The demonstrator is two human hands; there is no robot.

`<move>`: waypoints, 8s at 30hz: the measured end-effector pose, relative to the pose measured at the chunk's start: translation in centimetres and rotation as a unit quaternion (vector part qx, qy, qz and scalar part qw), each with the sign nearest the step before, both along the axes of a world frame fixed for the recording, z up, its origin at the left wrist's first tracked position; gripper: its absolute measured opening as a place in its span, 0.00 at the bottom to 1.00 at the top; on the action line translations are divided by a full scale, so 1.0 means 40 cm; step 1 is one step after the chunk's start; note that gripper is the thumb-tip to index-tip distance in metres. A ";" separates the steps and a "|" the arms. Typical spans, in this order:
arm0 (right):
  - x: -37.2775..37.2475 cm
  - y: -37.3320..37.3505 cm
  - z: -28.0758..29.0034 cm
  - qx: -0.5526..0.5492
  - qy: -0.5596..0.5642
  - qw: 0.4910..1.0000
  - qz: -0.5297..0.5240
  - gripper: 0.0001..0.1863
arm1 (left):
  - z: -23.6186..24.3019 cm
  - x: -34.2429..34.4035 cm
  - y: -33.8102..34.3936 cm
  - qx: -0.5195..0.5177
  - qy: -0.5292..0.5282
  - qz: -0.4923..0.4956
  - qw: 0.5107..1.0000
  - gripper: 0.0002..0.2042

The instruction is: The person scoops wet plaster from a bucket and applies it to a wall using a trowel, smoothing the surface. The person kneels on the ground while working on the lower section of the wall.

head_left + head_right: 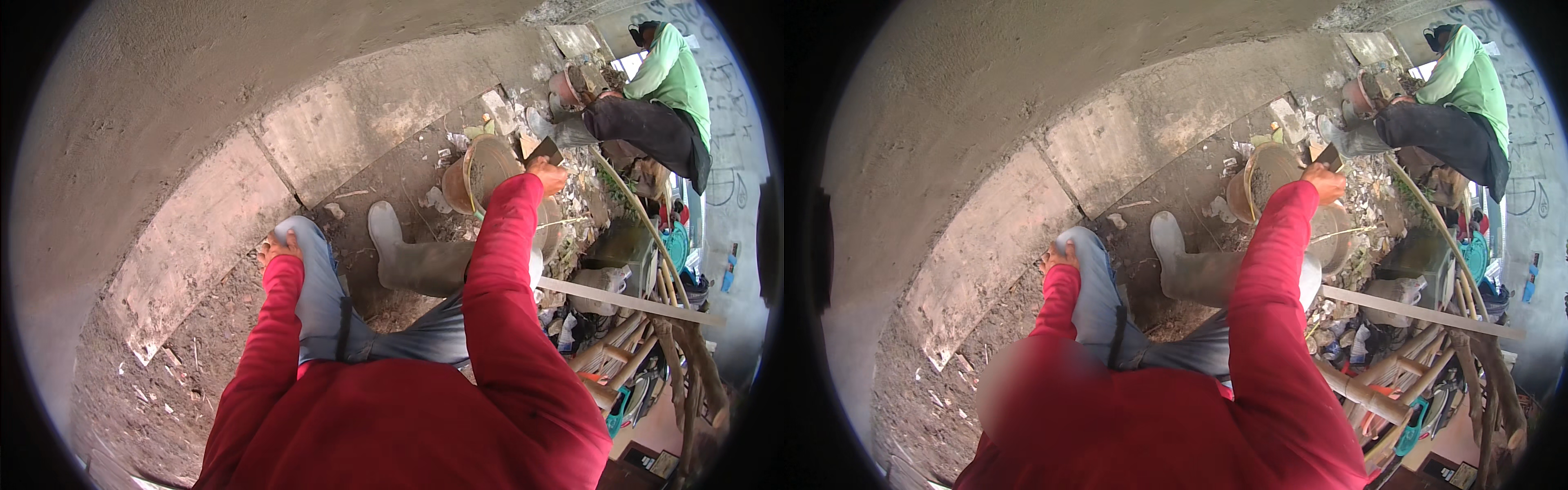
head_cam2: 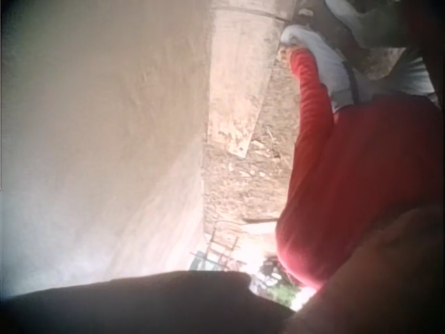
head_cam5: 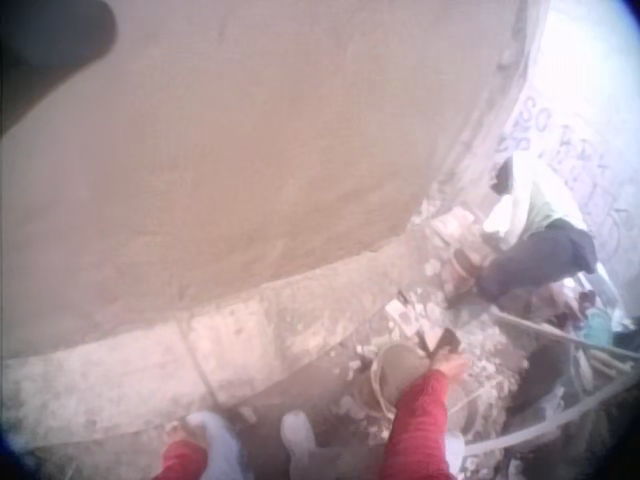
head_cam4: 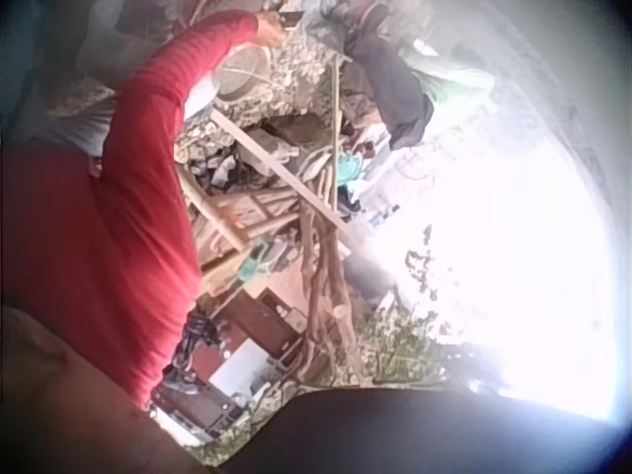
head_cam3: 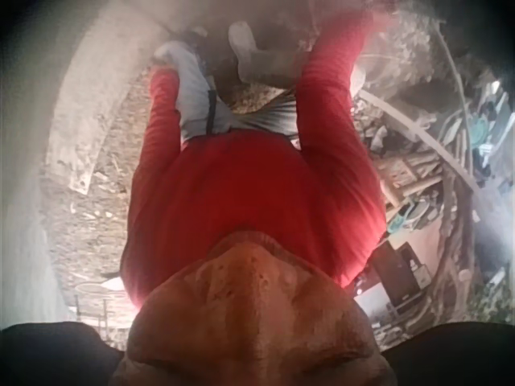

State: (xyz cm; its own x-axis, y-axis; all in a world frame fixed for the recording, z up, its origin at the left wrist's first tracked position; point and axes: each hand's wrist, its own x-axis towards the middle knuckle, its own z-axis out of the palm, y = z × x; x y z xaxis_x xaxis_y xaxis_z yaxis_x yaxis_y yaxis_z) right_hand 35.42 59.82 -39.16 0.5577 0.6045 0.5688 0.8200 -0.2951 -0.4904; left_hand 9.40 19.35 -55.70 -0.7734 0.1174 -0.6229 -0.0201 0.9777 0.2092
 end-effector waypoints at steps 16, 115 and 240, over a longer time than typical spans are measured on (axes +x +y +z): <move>-0.166 -0.227 -0.571 -0.243 0.724 0.620 0.180 0.19 | -0.126 -0.133 -0.225 -0.027 0.091 0.124 0.988 0.34; -0.596 0.299 -0.801 -0.299 0.642 0.706 0.001 0.38 | -0.220 -0.196 -0.213 -0.250 0.069 0.208 0.943 0.38; -0.354 0.221 -0.571 -0.133 0.684 0.704 -0.140 0.22 | -0.281 -0.236 -0.345 -0.219 0.087 0.158 0.959 0.38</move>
